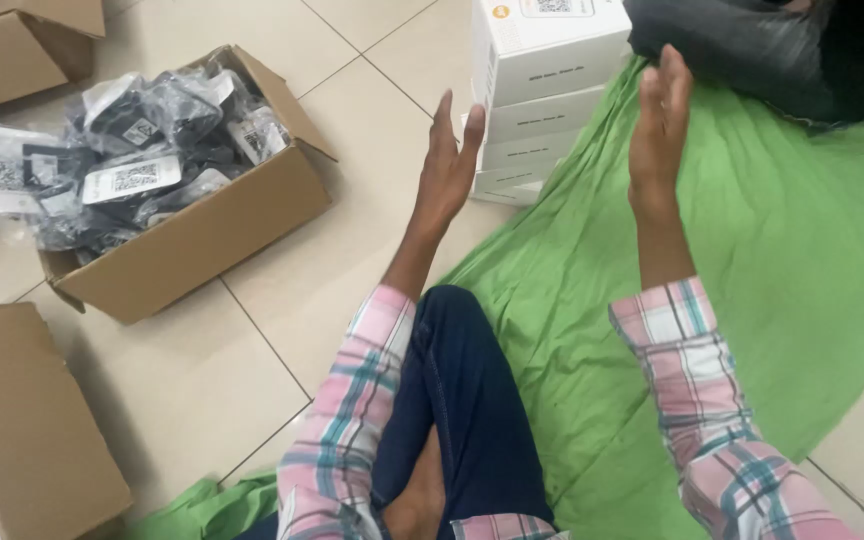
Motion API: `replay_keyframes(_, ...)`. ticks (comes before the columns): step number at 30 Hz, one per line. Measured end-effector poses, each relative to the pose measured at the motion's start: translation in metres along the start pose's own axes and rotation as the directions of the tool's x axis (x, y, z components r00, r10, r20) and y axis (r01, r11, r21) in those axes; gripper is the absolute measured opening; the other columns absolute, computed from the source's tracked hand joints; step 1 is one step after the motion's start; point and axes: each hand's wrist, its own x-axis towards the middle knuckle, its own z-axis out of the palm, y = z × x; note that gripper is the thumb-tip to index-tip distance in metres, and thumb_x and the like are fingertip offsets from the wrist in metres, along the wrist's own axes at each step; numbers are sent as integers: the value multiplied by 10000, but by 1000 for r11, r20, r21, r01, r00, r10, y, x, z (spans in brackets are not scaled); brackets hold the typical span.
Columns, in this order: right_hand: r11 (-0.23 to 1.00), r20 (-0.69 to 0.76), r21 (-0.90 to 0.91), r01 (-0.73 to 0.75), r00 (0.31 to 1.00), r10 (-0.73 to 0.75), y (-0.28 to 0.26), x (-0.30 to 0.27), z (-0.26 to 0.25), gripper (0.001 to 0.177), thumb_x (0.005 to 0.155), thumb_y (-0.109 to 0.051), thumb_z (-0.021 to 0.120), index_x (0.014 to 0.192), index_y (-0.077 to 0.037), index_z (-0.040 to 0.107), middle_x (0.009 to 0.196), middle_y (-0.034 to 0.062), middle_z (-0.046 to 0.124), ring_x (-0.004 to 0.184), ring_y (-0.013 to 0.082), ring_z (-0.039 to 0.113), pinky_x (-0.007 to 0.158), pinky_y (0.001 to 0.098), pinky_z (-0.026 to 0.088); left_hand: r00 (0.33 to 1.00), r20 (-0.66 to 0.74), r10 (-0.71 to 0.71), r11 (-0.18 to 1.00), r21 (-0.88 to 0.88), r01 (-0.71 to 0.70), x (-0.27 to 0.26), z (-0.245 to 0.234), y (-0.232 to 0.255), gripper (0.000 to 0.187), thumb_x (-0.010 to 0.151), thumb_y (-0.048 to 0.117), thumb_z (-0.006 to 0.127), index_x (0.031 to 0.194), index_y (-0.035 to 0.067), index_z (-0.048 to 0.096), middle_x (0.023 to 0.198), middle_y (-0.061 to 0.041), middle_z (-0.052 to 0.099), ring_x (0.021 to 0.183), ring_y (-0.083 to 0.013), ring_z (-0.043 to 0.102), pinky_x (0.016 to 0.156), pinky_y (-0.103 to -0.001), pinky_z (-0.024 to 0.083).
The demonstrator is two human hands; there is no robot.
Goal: The person places small electronic devices (Jio soundboxes) into their individual retail boxes and stacks them.
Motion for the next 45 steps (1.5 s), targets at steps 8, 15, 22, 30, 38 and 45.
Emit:
replay_keyframes(8, 959, 302, 107, -262, 928, 220, 10, 68, 33, 736, 1086, -561, 352, 1541, 10, 453, 1596, 104, 491, 1487, 218, 430, 1242, 333, 273, 993, 118, -10, 984, -176, 31, 75, 26, 11, 1064, 888, 855, 281, 1664, 136, 167, 1695, -215, 269, 1540, -421, 282, 1197, -558, 301)
replay_keyframes(15, 898, 394, 401, -183, 919, 11, -56, 19, 65, 567, 1175, -447, 433, 1485, 21, 511, 1483, 80, 538, 1431, 185, 479, 1287, 355, 349, 982, -51, 182, 923, -336, -188, 23, -32, 43, 840, 1030, 628, 505, 1657, 137, 238, 1662, -173, 381, 1500, -382, 480, 1234, -542, 407)
replay_keyframes(22, 847, 569, 289, -447, 791, 223, -101, -109, 165, 508, 1044, -354, 452, 1485, -104, 418, 1388, 107, 584, 1267, 215, 597, 1122, 394, 509, 967, -250, 37, 922, -365, -130, -108, -148, -4, 687, 1054, 431, 561, 1617, 119, 321, 1637, -157, 416, 1426, -310, 555, 1153, -456, 505)
replay_keyframes(30, 376, 739, -12, -926, 245, 628, -73, -326, 253, 640, 906, -235, 726, 1453, -117, 415, 1272, 135, 607, 1122, 224, 601, 973, 373, 498, 797, -364, -482, 830, -480, 283, -305, -257, -137, 626, 971, 325, 564, 1539, 87, 448, 1415, -130, 592, 1273, -244, 578, 1053, -421, 493)
replay_keyframes(38, 214, 687, -202, -956, 17, 727, -52, -463, 260, 912, 786, -142, 832, 1518, -30, 300, 1339, 148, 577, 1198, 253, 608, 986, 359, 555, 732, -322, -600, 797, -310, 518, -348, -308, -222, 551, 906, 447, 726, 1337, 107, 672, 1232, -125, 702, 1152, -234, 639, 987, -373, 489)
replay_keyframes(45, 231, 594, -175, -957, 84, 800, -58, -479, 269, 729, 783, -185, 853, 1372, 28, 480, 1245, 135, 614, 1099, 239, 626, 890, 391, 575, 840, -361, -405, 914, -152, 376, -314, -309, -253, 566, 780, 410, 852, 1210, 80, 688, 1151, -89, 747, 1046, -191, 712, 901, -338, 561)
